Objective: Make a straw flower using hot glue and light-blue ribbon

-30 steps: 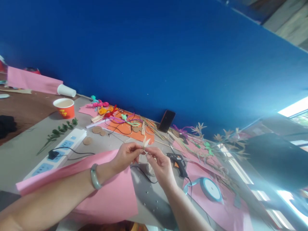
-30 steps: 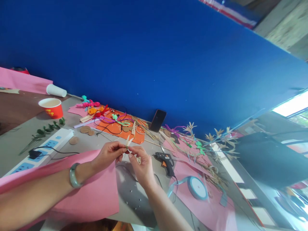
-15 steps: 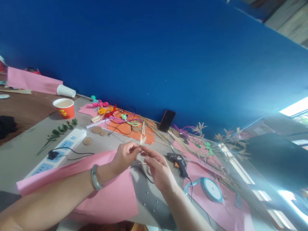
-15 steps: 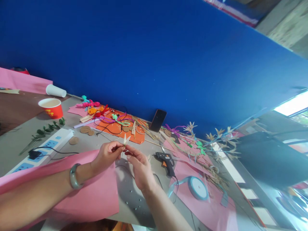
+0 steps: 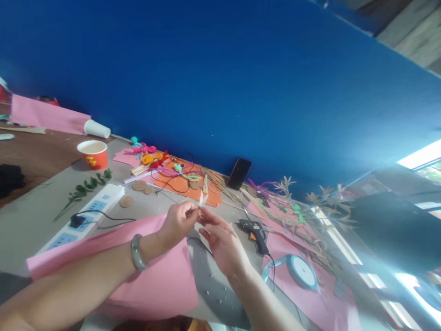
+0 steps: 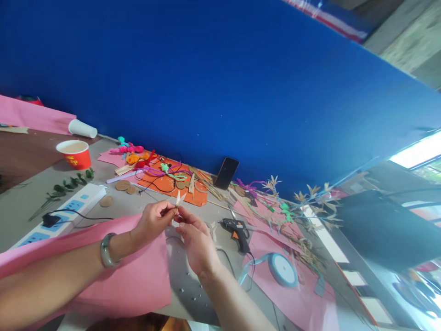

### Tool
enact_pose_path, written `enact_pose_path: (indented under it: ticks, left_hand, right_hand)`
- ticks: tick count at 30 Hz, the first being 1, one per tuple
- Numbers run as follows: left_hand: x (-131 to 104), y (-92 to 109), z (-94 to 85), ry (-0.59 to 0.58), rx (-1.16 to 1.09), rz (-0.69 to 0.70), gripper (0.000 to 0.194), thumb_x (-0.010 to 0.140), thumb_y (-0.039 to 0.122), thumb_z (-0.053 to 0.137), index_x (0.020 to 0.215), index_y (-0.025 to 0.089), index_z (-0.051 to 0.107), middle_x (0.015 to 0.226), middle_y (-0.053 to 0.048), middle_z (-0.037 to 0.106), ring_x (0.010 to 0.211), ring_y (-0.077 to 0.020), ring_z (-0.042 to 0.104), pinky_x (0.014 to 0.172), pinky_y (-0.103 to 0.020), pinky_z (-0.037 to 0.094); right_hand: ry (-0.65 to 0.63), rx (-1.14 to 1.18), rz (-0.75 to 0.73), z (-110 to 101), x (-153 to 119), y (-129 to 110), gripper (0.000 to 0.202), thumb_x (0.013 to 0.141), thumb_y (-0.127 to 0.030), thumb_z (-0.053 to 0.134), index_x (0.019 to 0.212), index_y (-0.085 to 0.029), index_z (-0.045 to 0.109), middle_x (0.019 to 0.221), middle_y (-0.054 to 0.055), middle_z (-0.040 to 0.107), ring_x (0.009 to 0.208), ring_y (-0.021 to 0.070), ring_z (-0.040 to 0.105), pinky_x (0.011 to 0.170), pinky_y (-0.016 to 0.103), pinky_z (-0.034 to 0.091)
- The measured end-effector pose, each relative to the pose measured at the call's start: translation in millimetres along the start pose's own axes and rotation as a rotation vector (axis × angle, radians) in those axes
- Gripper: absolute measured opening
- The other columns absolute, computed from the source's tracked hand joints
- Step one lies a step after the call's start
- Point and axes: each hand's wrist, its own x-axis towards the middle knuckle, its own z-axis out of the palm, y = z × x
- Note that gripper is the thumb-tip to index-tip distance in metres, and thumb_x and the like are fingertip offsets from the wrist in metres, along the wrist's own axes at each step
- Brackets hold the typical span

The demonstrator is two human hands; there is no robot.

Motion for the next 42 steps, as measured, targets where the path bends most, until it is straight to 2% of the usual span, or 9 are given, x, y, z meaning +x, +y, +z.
enact_pose_path:
  ticks: [4,9,14,21,26,30,34,36,42]
  left_hand:
    - [0.5,0.7,0.5,-0.011,-0.079,-0.008,0.017,0.081,0.028,0.057,0.076,0.016,0.067,0.056,0.0,0.063,0.052,-0.0126,0.057,0.052,-0.021,0.041]
    - [0.3,0.3,2.2,-0.025,-0.165,-0.073,0.016,0.08,0.03,0.059,0.076,0.016,0.067,0.053,0.002,0.061,0.047,-0.0109,0.054,0.048,-0.02,0.04]
    - [-1.8,1.3,2.7,-0.053,-0.218,-0.088,0.015,0.08,0.029,0.06,0.078,0.015,0.066,0.055,0.001,0.059,0.049,-0.011,0.054,0.048,-0.02,0.04]
    - [-7.0,-1.0,5.4,-0.089,-0.161,0.005,0.02,0.082,0.033,0.059,0.078,0.015,0.066,0.057,0.001,0.059,0.05,-0.0098,0.05,0.047,-0.019,0.038]
    - [-9.2,-0.9,5.0,-0.103,-0.069,0.108,0.018,0.084,0.025,0.053,0.081,0.015,0.067,0.063,0.0,0.062,0.055,-0.0093,0.05,0.051,-0.018,0.038]
    - [-9.1,-1.9,5.5,-0.104,-0.083,0.109,0.018,0.084,0.025,0.053,0.08,0.014,0.066,0.062,0.001,0.06,0.054,-0.0085,0.051,0.051,-0.018,0.039]
    - [-5.3,-4.8,5.9,-0.084,-0.163,0.063,0.014,0.082,0.027,0.058,0.08,0.014,0.065,0.059,0.002,0.059,0.05,-0.0081,0.052,0.048,-0.017,0.041]
    - [-2.5,-5.5,5.8,-0.068,-0.206,0.017,0.013,0.08,0.027,0.06,0.079,0.014,0.064,0.058,0.002,0.059,0.047,-0.0079,0.053,0.046,-0.017,0.041]
    - [2.7,-3.6,6.0,-0.046,-0.307,-0.103,0.016,0.075,0.029,0.064,0.08,0.014,0.062,0.063,0.001,0.062,0.045,-0.0072,0.053,0.041,-0.017,0.043]
  right_hand:
    - [-0.002,-0.071,-0.028,-4.7,0.9,-1.5,0.037,0.067,-0.022,0.066,0.103,-0.021,0.073,0.106,0.007,0.071,0.103,0.0243,0.06,0.08,0.032,0.047]
    - [0.096,-0.253,-0.157,-16.5,2.9,1.5,0.035,0.072,-0.023,0.068,0.107,-0.021,0.069,0.096,0.005,0.07,0.094,0.0208,0.06,0.08,0.031,0.046]
    - [0.164,-0.325,-0.263,-24.6,11.2,2.8,0.026,0.073,-0.028,0.073,0.096,-0.02,0.064,0.091,0.002,0.065,0.079,0.0158,0.058,0.07,0.028,0.045]
    - [0.148,-0.381,-0.225,-21.7,20.1,3.0,0.028,0.071,-0.035,0.077,0.089,-0.018,0.063,0.082,0.002,0.066,0.073,0.0163,0.059,0.068,0.03,0.045]
    - [0.124,-0.353,-0.265,-16.8,19.7,1.2,0.021,0.072,-0.033,0.076,0.08,-0.018,0.063,0.072,0.0,0.065,0.072,0.0163,0.06,0.07,0.029,0.045]
    - [0.092,-0.311,-0.25,-16.7,18.9,0.2,0.019,0.072,-0.032,0.076,0.08,-0.018,0.064,0.074,0.0,0.065,0.073,0.0155,0.06,0.073,0.028,0.046]
    - [0.094,-0.295,-0.271,-28.3,18.8,-4.7,0.026,0.071,-0.032,0.076,0.091,-0.019,0.066,0.084,0.001,0.065,0.076,0.0147,0.059,0.07,0.027,0.045]
    - [0.123,-0.376,-0.319,-39.1,16.9,-10.5,0.028,0.07,-0.033,0.077,0.092,-0.02,0.066,0.083,0.001,0.065,0.073,0.0145,0.058,0.066,0.026,0.044]
    - [0.143,-0.912,-0.54,-73.6,0.2,-31.9,0.019,0.074,-0.032,0.074,0.068,-0.019,0.062,0.071,0.001,0.063,0.068,0.0165,0.057,0.066,0.029,0.044]
